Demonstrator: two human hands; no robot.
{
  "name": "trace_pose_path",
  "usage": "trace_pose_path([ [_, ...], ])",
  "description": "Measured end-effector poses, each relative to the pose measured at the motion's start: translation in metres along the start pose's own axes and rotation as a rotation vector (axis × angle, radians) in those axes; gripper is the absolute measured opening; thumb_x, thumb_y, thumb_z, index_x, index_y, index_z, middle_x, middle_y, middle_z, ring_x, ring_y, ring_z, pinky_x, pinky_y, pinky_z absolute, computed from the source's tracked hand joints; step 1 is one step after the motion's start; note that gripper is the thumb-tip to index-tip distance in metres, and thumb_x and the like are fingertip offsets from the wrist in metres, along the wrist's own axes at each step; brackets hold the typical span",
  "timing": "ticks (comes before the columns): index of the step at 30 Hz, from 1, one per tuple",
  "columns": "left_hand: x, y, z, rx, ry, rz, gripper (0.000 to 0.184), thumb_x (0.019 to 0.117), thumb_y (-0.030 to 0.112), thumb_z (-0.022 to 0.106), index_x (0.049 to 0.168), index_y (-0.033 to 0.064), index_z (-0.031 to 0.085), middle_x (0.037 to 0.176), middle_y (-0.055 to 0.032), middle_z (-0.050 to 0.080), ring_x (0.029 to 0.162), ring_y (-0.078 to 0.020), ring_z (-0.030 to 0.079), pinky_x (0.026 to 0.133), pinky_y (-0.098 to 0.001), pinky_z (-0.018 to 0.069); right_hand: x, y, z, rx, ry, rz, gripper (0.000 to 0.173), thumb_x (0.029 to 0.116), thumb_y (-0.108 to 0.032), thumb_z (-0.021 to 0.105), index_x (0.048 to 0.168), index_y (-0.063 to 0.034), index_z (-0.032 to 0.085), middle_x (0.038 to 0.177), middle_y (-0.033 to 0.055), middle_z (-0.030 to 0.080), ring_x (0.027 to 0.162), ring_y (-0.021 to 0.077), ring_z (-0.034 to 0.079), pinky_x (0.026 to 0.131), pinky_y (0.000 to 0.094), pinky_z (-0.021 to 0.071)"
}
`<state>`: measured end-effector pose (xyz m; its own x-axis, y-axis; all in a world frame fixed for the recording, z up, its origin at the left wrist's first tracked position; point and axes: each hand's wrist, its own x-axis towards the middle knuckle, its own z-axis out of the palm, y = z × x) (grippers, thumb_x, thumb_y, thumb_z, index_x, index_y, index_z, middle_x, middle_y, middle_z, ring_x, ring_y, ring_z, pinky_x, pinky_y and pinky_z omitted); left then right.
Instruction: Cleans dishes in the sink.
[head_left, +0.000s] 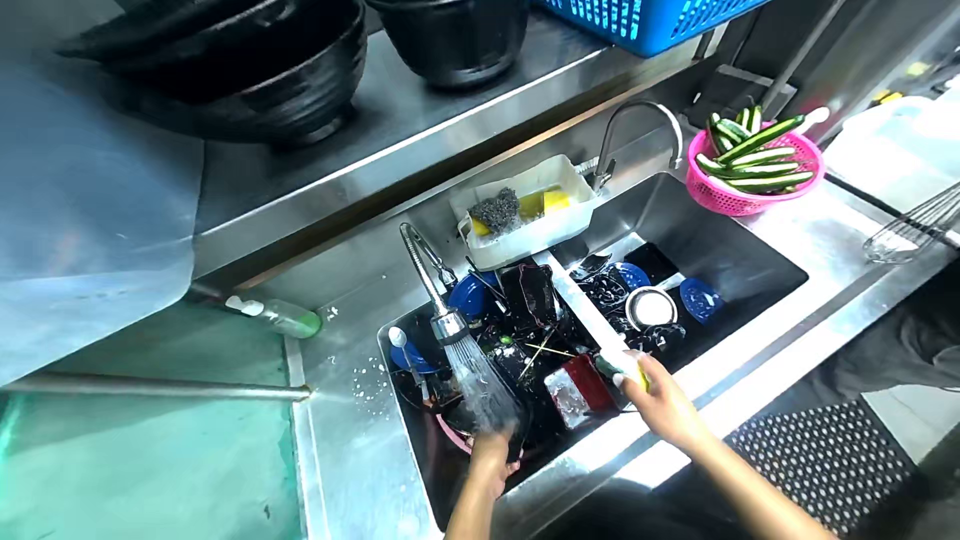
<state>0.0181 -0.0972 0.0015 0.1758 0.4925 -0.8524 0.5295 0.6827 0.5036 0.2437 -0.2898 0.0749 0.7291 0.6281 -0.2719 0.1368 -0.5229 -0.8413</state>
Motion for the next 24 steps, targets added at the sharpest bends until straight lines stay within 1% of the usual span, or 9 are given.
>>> trace_pose_path([
  [3, -0.021, 0.017, 0.025, -0.274, -0.299, -0.114, 0.028, 0.1113, 0.027, 0.039, 0.116, 0.0053, 0.056, 0.081, -0.0078, 0.065, 0.044, -0.0062, 0.044, 0.038, -0.0189, 0.0354, -0.008, -0.007, 0.035, -0.006, 0.015, -0.166, 0.038, 0.0963, -0.025, 0.060, 0.128, -0.0051, 0.061, 0.139, 0.0158, 0.057, 0.129, 0.0249, 0.055, 0.107, 0.0426, 0.0489],
  [6, -0.044, 0.032, 0.057, -0.500, -0.452, -0.189, 0.047, 0.1114, 0.034, 0.024, 0.081, 0.0100, 0.051, 0.058, -0.0001, 0.049, 0.039, -0.0061, 0.041, 0.036, -0.0188, 0.0348, -0.026, -0.017, 0.069, -0.212, -0.029, -0.468, 0.039, 0.0945, -0.024, 0.062, 0.129, -0.0061, 0.062, 0.148, 0.0225, 0.051, 0.140, 0.0371, 0.047, 0.115, 0.0526, 0.0420],
  [9, -0.068, 0.039, 0.071, -0.587, -0.511, -0.063, 0.048, 0.1126, 0.033, 0.023, 0.094, 0.0088, 0.060, 0.071, -0.0064, 0.065, 0.062, -0.0157, 0.064, 0.058, -0.0326, 0.0556, -0.026, -0.031, 0.081, -0.432, 0.048, -0.794, 0.048, 0.0940, -0.026, 0.062, 0.142, -0.0229, 0.060, 0.145, 0.0133, 0.059, 0.129, 0.0372, 0.058, 0.102, 0.0580, 0.0504],
  [11, -0.079, 0.047, 0.073, -0.491, -0.526, -0.030, 0.045, 0.1129, 0.030, 0.020, 0.091, 0.0112, 0.056, 0.067, -0.0035, 0.061, 0.057, -0.0126, 0.059, 0.053, -0.0291, 0.0513, -0.008, -0.053, 0.073, -0.500, 0.086, -0.852, 0.041, 0.0972, -0.028, 0.058, 0.138, -0.0259, 0.064, 0.143, 0.0048, 0.062, 0.125, 0.0334, 0.060, 0.099, 0.0577, 0.0500],
  [13, -0.080, 0.057, 0.075, -0.345, -0.549, 0.085, 0.036, 0.1117, 0.020, 0.029, 0.085, 0.0130, 0.053, 0.055, 0.0015, 0.050, 0.043, -0.0073, 0.043, 0.041, -0.0223, 0.0375, 0.011, -0.085, 0.058, -0.445, -0.004, -0.726, 0.034, 0.1014, -0.032, 0.052, 0.128, -0.0224, 0.070, 0.138, 0.0014, 0.066, 0.131, 0.0291, 0.058, 0.108, 0.0586, 0.0439],
  [15, -0.074, 0.071, 0.070, -0.211, -0.622, 0.257, 0.013, 0.1088, 0.015, 0.041, 0.113, 0.0132, 0.053, 0.060, 0.0015, 0.049, 0.044, -0.0066, 0.042, 0.040, -0.0214, 0.0370, 0.032, -0.114, 0.043, -0.243, -0.130, -0.485, 0.032, 0.1022, -0.032, 0.053, 0.122, -0.0181, 0.074, 0.131, 0.0000, 0.068, 0.129, 0.0186, 0.058, 0.112, 0.0485, 0.0437],
  [18, -0.066, 0.083, 0.066, -0.090, -0.646, 0.385, 0.030, 0.1032, 0.012, 0.052, 0.133, 0.0088, 0.049, 0.074, -0.0036, 0.059, 0.050, -0.0085, 0.050, 0.042, -0.0234, 0.0414, 0.055, -0.130, 0.033, 0.252, -0.283, -0.035, 0.026, 0.1017, -0.023, 0.055, 0.118, -0.0117, 0.073, 0.110, 0.0064, 0.071, 0.101, 0.0163, 0.066, 0.090, 0.0427, 0.0543],
  [21, -0.056, 0.082, 0.069, -0.094, -0.521, 0.421, 0.024, 0.1044, 0.017, 0.055, 0.123, 0.0018, 0.060, 0.091, -0.0105, 0.071, 0.071, -0.0159, 0.067, 0.058, -0.0313, 0.0562, 0.055, -0.108, 0.045, 0.793, -0.293, 0.306, 0.029, 0.1050, -0.019, 0.050, 0.125, -0.0057, 0.065, 0.107, 0.0104, 0.072, 0.095, 0.0186, 0.069, 0.083, 0.0387, 0.0583],
  [24, -0.047, 0.070, 0.094, -0.108, -0.172, 0.489, 0.021, 0.1052, 0.021, 0.057, 0.111, 0.0005, 0.061, 0.085, -0.0103, 0.065, 0.068, -0.0148, 0.062, 0.055, -0.0313, 0.0508, 0.041, -0.086, 0.070, 1.170, -0.135, 0.530, 0.034, 0.1099, -0.028, 0.039, 0.123, -0.0044, 0.061, 0.100, 0.0126, 0.071, 0.088, 0.0214, 0.070, 0.076, 0.0403, 0.0598],
])
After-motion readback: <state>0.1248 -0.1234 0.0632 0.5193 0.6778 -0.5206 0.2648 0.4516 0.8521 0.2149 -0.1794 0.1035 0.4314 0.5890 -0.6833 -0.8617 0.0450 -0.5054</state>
